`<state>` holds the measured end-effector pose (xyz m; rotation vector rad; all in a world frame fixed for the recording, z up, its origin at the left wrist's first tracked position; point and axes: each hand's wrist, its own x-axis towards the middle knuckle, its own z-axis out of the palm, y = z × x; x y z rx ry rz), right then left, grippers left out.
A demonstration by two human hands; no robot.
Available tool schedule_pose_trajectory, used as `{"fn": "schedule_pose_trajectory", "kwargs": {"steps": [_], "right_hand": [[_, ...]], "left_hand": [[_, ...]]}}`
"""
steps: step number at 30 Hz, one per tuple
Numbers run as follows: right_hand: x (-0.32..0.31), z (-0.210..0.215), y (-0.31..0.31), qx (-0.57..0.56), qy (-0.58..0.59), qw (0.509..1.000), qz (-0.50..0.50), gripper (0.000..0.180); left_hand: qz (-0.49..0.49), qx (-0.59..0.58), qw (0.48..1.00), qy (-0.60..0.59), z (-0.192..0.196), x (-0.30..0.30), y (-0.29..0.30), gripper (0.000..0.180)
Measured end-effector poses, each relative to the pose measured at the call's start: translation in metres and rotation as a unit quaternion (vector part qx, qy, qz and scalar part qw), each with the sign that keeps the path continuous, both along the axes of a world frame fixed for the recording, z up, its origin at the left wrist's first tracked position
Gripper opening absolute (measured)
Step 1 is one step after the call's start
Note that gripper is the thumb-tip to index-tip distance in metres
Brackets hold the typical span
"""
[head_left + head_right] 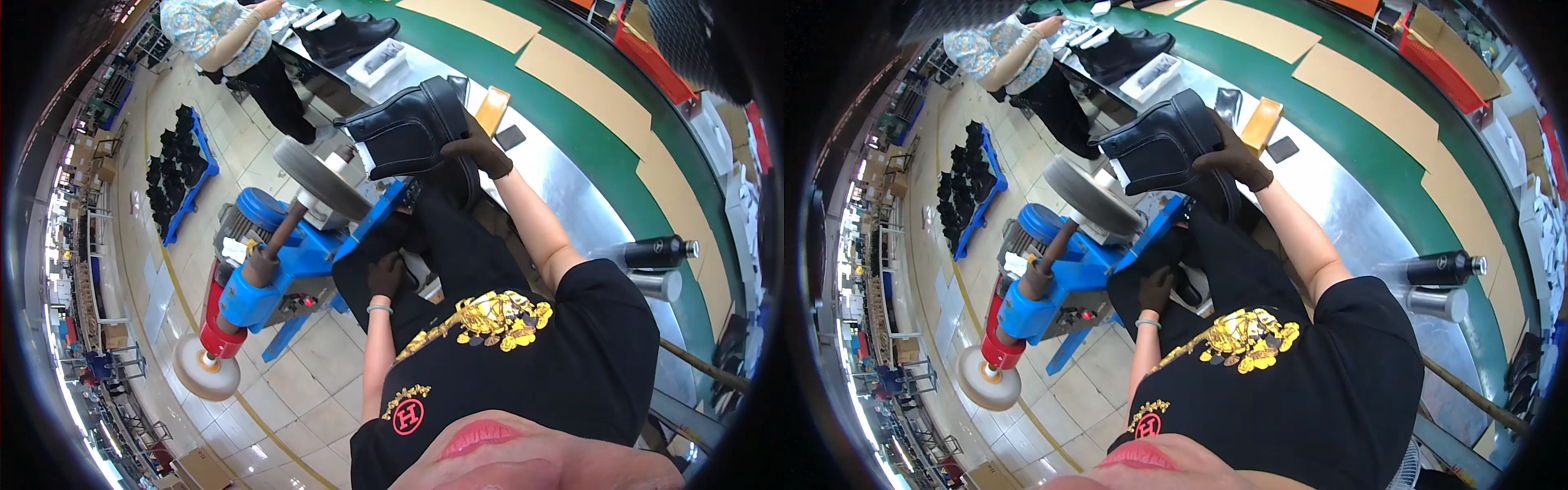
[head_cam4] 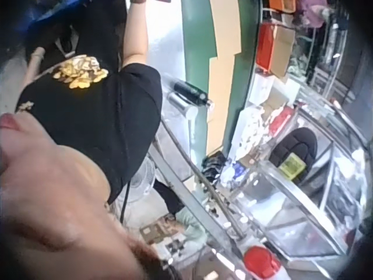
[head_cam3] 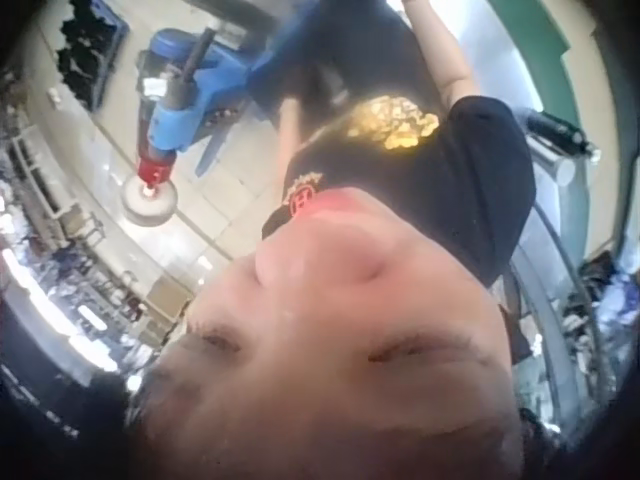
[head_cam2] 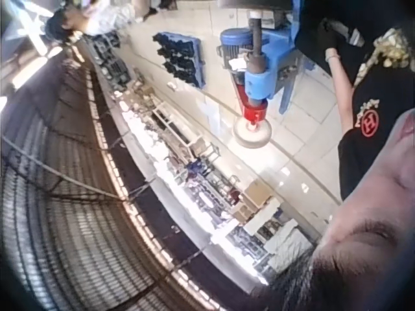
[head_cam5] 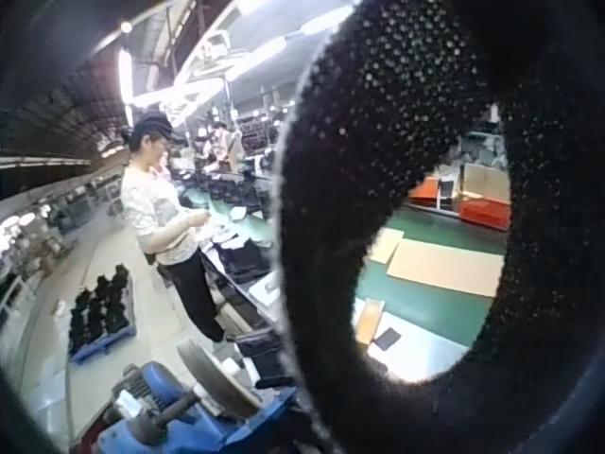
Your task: Polishing the edges of black boots using an industrial polishing machine.
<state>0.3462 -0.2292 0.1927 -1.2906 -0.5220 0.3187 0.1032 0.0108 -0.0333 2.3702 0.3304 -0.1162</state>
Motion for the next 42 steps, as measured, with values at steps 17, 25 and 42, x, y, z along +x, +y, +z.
{"fn": "schedule_pose_trajectory", "kwargs": {"steps": [17, 25, 42], "right_hand": [[-0.094, -0.044, -0.008, -0.053, 0.05, 0.968, 0.241, 0.103], [-0.09, -0.087, 0.01, 0.021, 0.528, 0.801, 0.28, 0.046], [-0.072, -0.153, 0.122, 0.097, 0.479, 0.857, 0.166, 0.028]], "left_hand": [[0.099, -0.661, 0.697, -0.259, 0.146, -0.024, -0.068, 0.043], [0.204, -0.81, 0.527, -0.154, 0.157, -0.022, -0.076, 0.042], [0.218, -0.696, 0.668, -0.146, 0.078, 0.032, 0.04, 0.029]]}}
